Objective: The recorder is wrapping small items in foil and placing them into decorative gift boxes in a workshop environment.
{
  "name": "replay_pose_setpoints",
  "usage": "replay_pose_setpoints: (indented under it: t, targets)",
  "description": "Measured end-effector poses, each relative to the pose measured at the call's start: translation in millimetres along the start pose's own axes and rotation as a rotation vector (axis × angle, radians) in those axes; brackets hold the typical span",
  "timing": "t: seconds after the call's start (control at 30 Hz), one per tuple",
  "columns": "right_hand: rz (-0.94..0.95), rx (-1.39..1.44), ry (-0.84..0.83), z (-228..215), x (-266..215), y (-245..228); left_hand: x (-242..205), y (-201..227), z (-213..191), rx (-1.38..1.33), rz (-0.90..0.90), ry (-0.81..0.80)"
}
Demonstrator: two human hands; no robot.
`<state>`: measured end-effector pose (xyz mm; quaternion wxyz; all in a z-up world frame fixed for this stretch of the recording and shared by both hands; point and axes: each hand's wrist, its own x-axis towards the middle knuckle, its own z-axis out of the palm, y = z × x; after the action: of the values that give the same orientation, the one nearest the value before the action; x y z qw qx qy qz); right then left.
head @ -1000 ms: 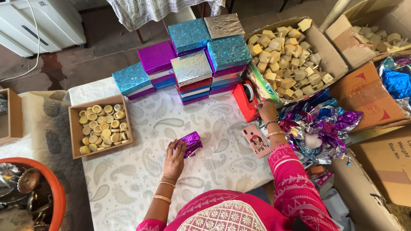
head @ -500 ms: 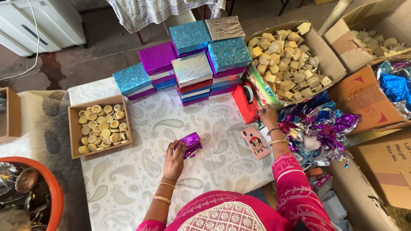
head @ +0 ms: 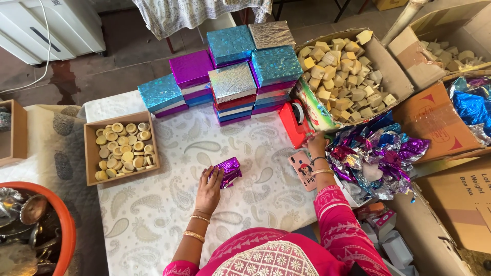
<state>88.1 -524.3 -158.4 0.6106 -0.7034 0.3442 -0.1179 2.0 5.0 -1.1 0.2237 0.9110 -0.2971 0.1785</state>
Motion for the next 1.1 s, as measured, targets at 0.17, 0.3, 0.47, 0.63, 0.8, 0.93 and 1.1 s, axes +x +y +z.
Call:
replay_pose_setpoints:
  t: [0.17, 0.3, 0.47, 0.63, 0.8, 0.93, 1.1]
  targets:
    - [-0.066, 0.184, 0.122, 19.5, -27.6, -13.7, 0.1, -0.8, 2.1, 0.010, -0.003, 0.003]
    - [-0.071, 0.336, 0.123, 26.3, -6.4, 22.6, -0.9, -0.8, 3.3, 0.009, -0.006, 0.008]
    - [-0.066, 0.532, 0.104, 27.9, 16.1, 92.9, 3.0, 3.4, -3.7, -0.002, -0.018, 0.010]
    - [0.152, 0.550, 0.081, 64.1, -71.0, 39.4, 4.9, 3.5, -5.5, -0.005, -0.030, 0.033]
    - [-0.305, 0.110, -0.399, 119.0, -194.2, -68.4, 2.5, 5.0, -1.9, 0.000, -0.026, -0.010]
    - [-0.344, -0.013, -0.579, 154.6, -256.8, -125.0, 1.0, 5.0, 1.1, 0.009, -0.038, 0.011]
    - [-0.590, -0.416, -0.678, 182.8, -292.6, -171.9, 0.5, 5.8, 1.2, -0.013, -0.030, 0.029]
